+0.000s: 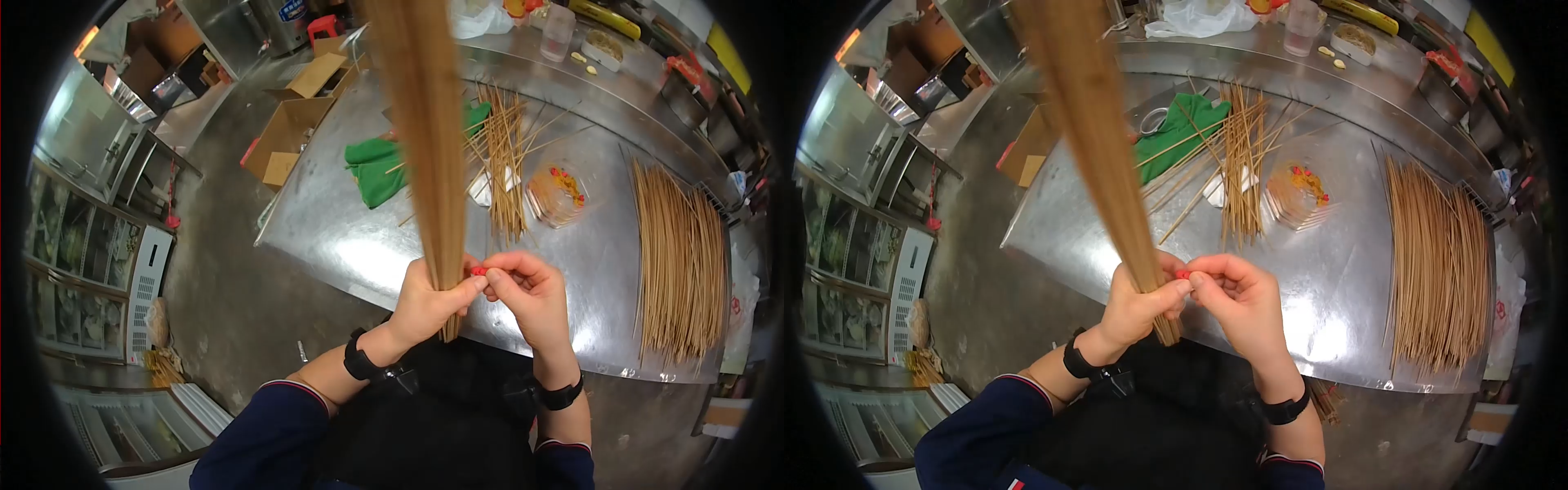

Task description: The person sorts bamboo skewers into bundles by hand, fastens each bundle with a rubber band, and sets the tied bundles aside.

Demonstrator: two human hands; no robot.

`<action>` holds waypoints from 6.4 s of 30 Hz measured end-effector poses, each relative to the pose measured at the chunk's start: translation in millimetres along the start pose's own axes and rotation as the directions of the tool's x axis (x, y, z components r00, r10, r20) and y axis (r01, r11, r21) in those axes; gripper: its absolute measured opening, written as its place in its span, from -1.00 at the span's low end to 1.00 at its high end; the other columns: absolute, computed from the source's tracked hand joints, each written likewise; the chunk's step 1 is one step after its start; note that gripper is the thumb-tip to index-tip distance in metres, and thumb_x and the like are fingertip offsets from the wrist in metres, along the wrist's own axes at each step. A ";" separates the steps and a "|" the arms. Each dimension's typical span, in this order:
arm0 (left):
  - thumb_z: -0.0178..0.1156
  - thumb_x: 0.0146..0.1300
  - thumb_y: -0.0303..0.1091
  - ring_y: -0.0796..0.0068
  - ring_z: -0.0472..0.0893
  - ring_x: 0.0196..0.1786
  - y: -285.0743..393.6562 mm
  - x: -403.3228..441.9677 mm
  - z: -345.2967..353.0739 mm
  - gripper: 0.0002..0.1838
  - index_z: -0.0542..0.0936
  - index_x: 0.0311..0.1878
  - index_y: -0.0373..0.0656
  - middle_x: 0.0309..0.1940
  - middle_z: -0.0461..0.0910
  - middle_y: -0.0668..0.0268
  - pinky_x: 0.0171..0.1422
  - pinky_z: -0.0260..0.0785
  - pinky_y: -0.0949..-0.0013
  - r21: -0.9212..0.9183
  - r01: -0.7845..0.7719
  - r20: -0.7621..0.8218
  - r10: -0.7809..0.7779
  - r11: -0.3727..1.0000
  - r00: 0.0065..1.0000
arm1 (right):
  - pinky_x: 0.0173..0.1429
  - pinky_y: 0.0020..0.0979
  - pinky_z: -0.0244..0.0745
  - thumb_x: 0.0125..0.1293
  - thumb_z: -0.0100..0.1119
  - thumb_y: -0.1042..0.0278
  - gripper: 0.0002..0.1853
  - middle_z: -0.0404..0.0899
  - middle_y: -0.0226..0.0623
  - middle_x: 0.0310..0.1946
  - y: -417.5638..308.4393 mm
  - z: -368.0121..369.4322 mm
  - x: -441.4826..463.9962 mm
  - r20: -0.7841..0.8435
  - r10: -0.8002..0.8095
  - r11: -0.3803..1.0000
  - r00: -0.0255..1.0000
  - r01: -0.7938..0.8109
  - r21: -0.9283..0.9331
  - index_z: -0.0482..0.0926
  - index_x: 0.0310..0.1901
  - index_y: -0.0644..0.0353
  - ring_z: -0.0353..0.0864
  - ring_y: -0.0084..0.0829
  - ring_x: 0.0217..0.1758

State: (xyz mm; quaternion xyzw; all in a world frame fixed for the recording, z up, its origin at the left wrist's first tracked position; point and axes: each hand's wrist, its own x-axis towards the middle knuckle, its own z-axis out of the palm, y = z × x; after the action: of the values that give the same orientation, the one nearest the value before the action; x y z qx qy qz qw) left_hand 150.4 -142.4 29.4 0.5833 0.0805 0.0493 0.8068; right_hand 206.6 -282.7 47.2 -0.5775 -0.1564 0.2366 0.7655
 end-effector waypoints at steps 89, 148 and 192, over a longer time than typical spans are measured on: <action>0.24 0.07 -0.37 0.63 0.44 -0.60 -11.8 22.0 -54.2 -0.77 0.46 -0.23 -0.24 -0.53 0.49 0.33 -0.54 0.26 0.50 0.759 -0.324 0.005 0.494 0.565 0.870 | -0.41 -0.42 0.46 0.23 0.11 0.26 -0.67 0.57 -0.12 -0.51 8.5 18.0 22.6 0.567 0.443 0.493 0.694 0.340 -0.801 0.53 -0.17 0.43 0.56 -0.35 -0.52; 0.23 0.07 -0.47 0.54 0.55 -0.26 -44.4 18.8 36.5 -0.66 0.47 -0.05 -0.27 -0.41 0.57 0.33 -0.06 0.35 0.45 0.365 0.073 0.637 -0.307 0.928 0.707 | -0.50 -0.59 0.34 0.07 0.30 0.37 -0.68 0.44 -0.44 -0.48 36.4 -127.5 -237.2 -0.913 -0.165 0.962 0.372 -0.145 -0.233 0.41 -0.19 0.24 0.44 -0.64 -0.50; 0.19 0.04 -0.40 0.28 0.52 -0.55 -100.6 6.6 9.7 -0.93 0.50 -0.46 -0.13 -0.61 0.49 0.31 -0.49 0.35 0.32 0.543 -0.613 0.625 0.212 0.574 0.752 | -0.10 -0.38 0.45 0.20 0.12 0.40 -0.69 0.57 -0.03 -0.22 144.4 -218.0 -240.3 -0.606 0.287 0.608 0.742 -0.630 -0.483 0.46 -0.04 0.34 0.60 -0.28 -0.15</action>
State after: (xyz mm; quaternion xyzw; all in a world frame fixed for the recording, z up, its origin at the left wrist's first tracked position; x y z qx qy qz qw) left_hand 157.3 -181.9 -63.6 0.8442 -0.2600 0.0569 0.4653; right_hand 90.6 -557.8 -144.9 -0.8685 0.1200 0.2123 0.4316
